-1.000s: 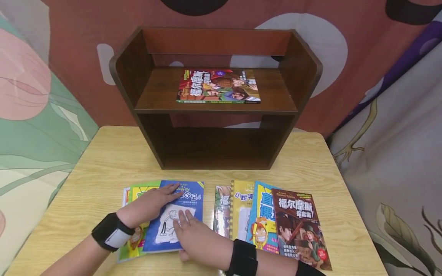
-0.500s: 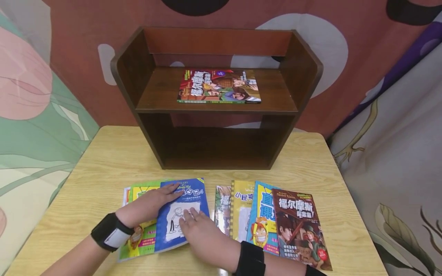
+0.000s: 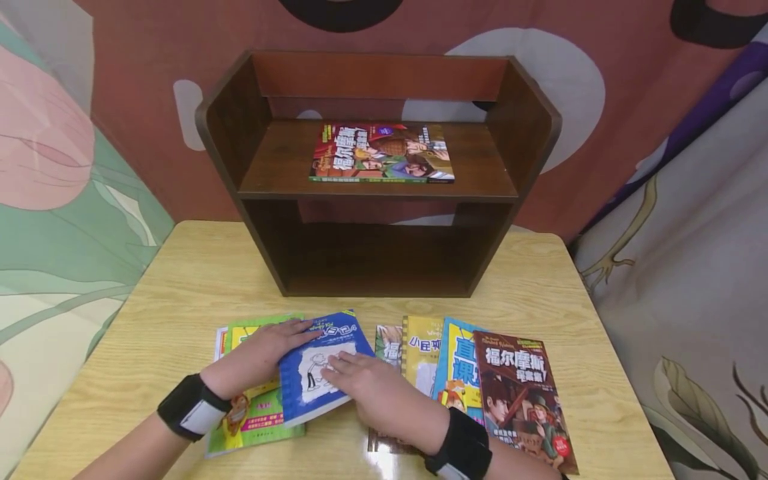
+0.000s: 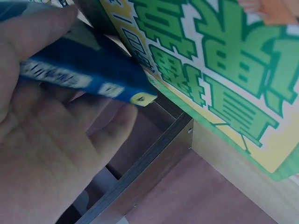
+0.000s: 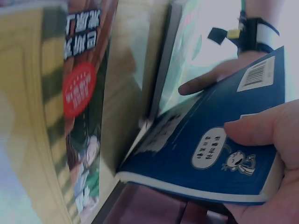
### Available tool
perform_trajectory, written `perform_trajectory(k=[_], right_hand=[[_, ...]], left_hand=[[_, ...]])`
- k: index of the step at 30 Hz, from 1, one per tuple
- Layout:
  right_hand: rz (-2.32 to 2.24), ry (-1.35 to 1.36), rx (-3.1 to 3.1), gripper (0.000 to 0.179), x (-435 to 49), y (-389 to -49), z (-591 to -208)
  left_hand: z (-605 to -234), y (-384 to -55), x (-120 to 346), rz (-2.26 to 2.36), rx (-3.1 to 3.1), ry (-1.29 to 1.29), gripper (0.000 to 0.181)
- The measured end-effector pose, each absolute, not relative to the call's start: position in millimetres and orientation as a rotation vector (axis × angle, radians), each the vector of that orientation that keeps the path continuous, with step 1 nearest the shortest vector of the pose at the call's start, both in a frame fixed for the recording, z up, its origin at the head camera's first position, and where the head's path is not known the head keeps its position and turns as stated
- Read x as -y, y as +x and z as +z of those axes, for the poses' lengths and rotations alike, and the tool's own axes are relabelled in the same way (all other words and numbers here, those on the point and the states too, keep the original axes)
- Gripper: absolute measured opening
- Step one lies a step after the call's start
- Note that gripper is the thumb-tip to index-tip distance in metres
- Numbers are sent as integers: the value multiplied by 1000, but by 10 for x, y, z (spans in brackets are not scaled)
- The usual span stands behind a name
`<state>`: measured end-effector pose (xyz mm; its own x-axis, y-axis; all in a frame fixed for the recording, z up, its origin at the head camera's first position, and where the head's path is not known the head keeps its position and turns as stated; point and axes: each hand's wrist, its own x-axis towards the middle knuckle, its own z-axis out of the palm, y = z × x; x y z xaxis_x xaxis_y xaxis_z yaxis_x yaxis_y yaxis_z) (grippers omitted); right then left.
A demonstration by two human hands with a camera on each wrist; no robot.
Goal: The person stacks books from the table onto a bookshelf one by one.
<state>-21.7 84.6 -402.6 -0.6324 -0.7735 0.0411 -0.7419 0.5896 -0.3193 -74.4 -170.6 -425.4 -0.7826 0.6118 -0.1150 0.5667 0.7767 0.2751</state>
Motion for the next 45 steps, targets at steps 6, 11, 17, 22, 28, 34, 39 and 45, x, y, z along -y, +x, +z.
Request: perform_trajectory(k=[6, 11, 17, 22, 28, 34, 39, 45], right_hand=[[-631, -1300, -2674, 53, -942, -283, -3978], [-714, -1312, -2627, 57, -1002, -312, -3937], [-750, -1280, -2543, 60, -1078, -346, -3875], [-770, -1247, -2524, 60, -1112, -364, -3839], [-790, -1220, -2587, 58, -1173, -377, -3826], [-820, -1239, -2698, 52, -1200, -398, -3823], [-859, -1250, -2755, 46, -1242, -422, -3814], [-835, -1226, -2789, 46, -1278, -453, -3763]], left_hand=[[-4280, -782, 1709, 366, -2812, 977, 54], [-4298, -811, 1736, 445, -2801, 1037, 54], [-4315, -827, 1783, 534, -2771, 1096, 53], [-4269, -798, 1808, 567, -2793, 1078, 48], [-4187, -758, 1797, 630, -2805, 1043, 48], [-4093, -717, 1753, 604, -2884, 1112, 45], [-4001, -677, 1709, 526, -3013, 1223, 41], [-3864, -625, 1644, 480, -3126, 1282, 36]])
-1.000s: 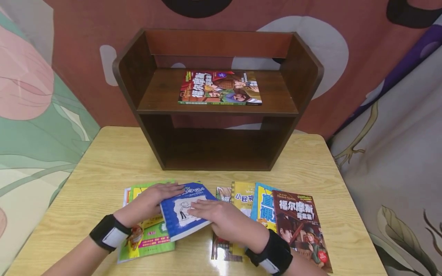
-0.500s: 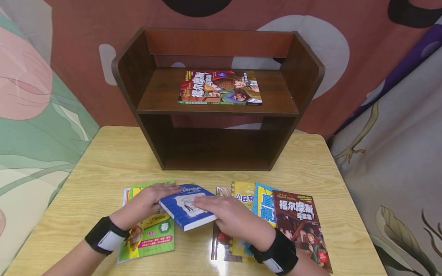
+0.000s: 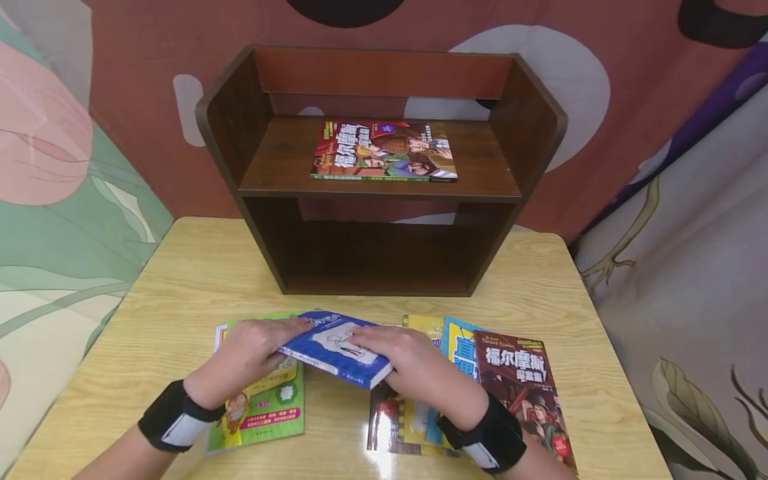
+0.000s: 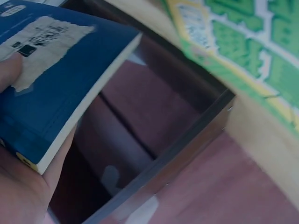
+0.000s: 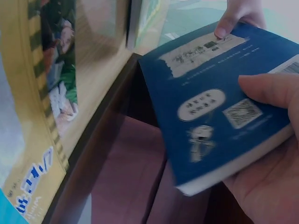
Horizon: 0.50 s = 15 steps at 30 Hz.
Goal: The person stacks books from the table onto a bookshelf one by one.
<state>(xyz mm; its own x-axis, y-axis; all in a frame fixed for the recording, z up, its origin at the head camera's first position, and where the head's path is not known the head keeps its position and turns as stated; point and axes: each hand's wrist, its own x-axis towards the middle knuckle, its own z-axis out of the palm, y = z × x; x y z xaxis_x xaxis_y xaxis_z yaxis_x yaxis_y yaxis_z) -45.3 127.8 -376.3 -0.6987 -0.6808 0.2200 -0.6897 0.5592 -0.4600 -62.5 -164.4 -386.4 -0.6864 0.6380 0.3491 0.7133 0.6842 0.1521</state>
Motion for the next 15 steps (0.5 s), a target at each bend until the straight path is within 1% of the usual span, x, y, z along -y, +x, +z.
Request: perform_trajectory(k=[7, 15], right_hand=[[774, 1154, 2888, 49, -1315, -455, -3675], [654, 1209, 3055, 57, -1302, -498, -3600]], left_hand=[[-3713, -560, 1548, -260, 2547, -1031, 30], [-3579, -468, 1411, -68, 2642, -900, 31]])
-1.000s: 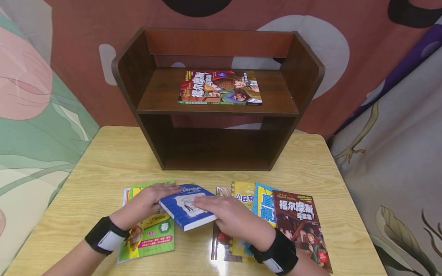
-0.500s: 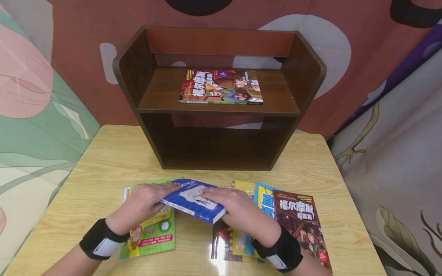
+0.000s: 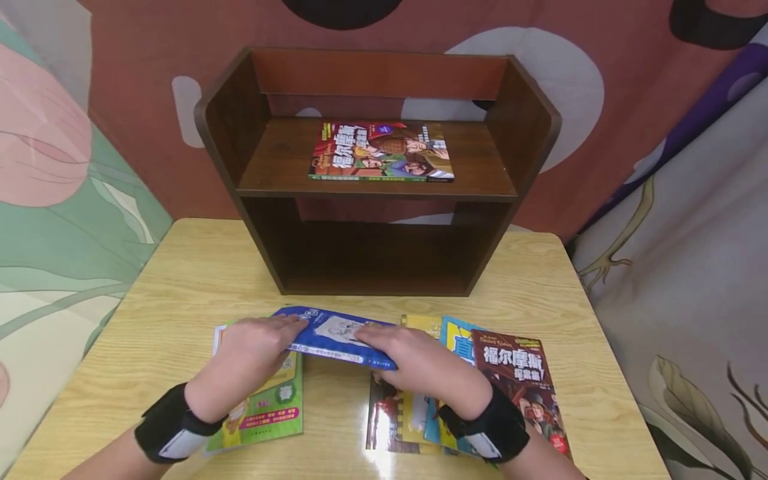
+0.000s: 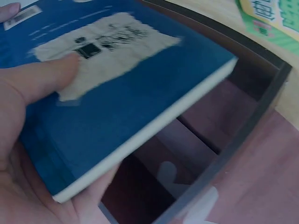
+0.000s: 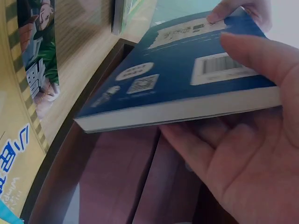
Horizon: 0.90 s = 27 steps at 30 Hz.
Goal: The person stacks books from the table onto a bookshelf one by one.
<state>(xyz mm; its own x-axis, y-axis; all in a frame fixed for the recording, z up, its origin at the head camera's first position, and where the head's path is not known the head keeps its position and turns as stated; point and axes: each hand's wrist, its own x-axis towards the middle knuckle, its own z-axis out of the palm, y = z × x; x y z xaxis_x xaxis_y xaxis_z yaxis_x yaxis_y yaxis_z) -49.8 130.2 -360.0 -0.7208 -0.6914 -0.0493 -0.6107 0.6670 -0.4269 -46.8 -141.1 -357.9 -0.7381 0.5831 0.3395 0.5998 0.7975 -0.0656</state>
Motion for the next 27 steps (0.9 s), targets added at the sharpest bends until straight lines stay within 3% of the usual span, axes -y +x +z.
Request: perform_trajectory(k=[16, 27], right_hand=[[-320, -807, -2859, 49, -1014, -500, -3645], [-312, -803, -2914, 47, -1021, -497, -3681]], left_hand=[[-3657, -411, 1196, 36, 2656, -922, 30], [-3696, -425, 1185, -19, 2635, -923, 26]])
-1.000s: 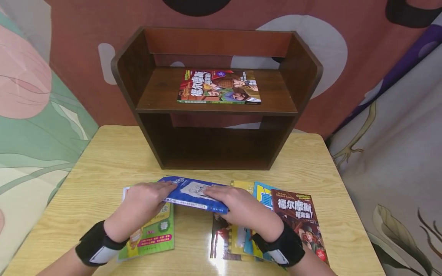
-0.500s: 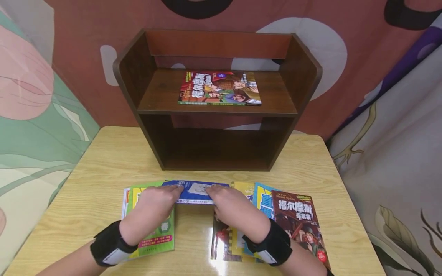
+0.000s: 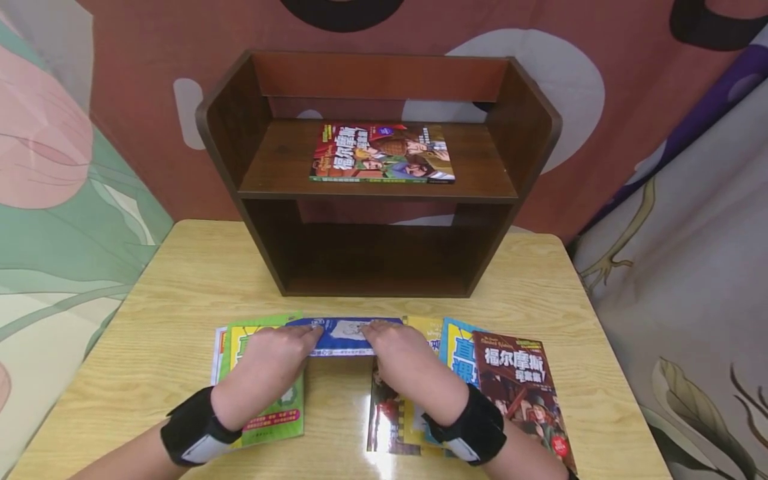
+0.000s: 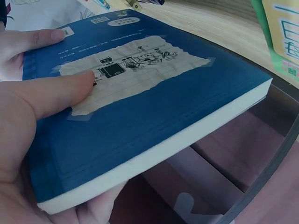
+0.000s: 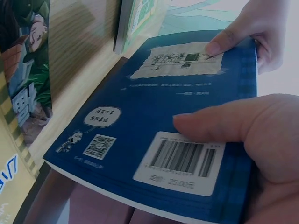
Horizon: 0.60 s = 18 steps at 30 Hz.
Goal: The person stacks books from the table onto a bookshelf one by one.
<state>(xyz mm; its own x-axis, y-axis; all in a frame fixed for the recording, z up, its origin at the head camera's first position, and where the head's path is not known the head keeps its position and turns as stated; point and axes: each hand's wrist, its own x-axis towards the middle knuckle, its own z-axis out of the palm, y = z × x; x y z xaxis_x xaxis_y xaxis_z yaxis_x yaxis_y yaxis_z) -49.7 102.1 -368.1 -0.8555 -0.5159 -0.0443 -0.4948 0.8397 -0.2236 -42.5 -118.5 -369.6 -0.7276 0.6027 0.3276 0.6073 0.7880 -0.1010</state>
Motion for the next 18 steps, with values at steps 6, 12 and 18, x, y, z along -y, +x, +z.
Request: perform_trajectory(k=[6, 12, 18], right_hand=[[-268, -816, -2970, 48, -1061, -478, -3682], [-254, -876, -3060, 43, -1091, -456, -3672], [-276, -933, -3192, 42, -1146, -489, -3627]], left_hand=[[-3713, -433, 1172, -138, 2633, -891, 26], [-3695, -445, 1133, -200, 2673, -870, 32], [-3607, -476, 1062, -195, 2668, -849, 34]])
